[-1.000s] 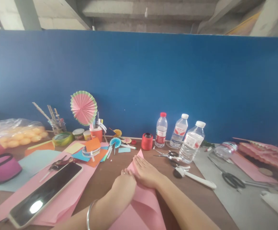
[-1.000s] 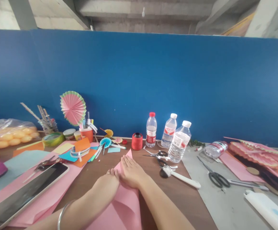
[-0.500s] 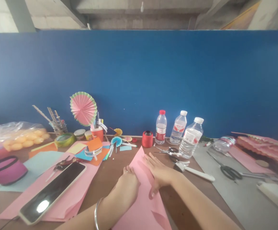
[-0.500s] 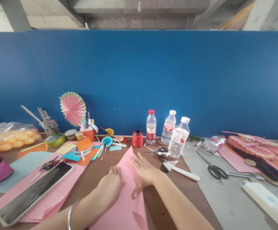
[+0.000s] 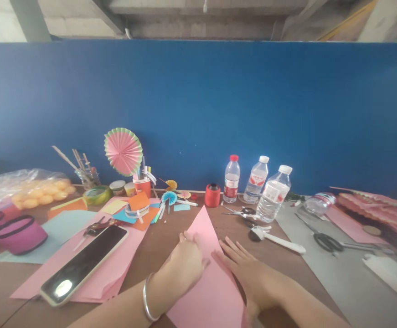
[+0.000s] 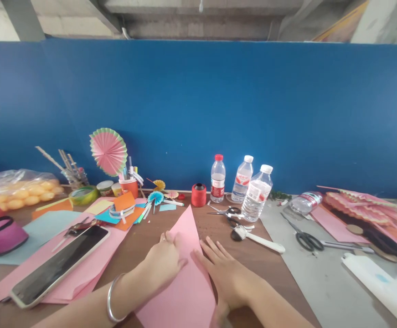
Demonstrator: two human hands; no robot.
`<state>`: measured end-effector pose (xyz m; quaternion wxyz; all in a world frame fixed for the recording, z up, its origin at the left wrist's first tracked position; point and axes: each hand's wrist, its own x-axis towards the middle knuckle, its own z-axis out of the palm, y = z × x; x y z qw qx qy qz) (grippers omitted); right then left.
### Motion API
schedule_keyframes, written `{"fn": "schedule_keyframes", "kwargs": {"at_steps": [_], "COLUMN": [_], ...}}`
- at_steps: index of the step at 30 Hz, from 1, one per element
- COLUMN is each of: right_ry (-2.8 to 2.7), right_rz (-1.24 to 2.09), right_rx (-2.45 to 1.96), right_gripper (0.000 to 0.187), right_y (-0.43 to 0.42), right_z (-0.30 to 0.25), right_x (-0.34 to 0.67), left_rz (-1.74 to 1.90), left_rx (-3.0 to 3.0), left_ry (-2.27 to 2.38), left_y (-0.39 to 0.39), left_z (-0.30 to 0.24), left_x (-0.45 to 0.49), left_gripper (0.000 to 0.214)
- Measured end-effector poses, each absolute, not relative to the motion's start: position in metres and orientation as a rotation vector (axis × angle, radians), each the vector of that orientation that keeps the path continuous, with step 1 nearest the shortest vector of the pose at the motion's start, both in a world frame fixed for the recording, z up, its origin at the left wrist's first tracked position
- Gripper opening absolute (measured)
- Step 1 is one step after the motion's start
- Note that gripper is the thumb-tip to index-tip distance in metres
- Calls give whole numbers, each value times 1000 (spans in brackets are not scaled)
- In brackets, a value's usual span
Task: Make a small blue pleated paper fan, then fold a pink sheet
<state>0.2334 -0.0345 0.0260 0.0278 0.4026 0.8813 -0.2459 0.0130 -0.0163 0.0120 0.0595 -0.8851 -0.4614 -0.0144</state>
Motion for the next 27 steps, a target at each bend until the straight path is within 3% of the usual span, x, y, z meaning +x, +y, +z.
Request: {"fn": "schedule_keyframes", "kwargs": {"at_steps": [3, 5, 13, 27], "right_ry": [2754, 2780, 2864, 2753], "right_rz": [-698, -673, -550, -341], "right_rx": [1254, 1297, 1379, 1607], "right_gripper": [112, 102, 80, 62], "right_y": [-46, -55, -59, 31], "right_z": [31, 35, 32, 6], "right_x": [234, 233, 228, 198], "left_rz": [-80, -102, -64, -44], "left_rx": [-2567, -2544, -2594, -2509], "left_ry": [-1469, -1464, -1407, -1333], "left_y": [-14, -14, -11, -16], "left_z": [8, 5, 4, 4], "left_x": [18, 18, 18, 14], "left_gripper": [81, 87, 86, 83]}}
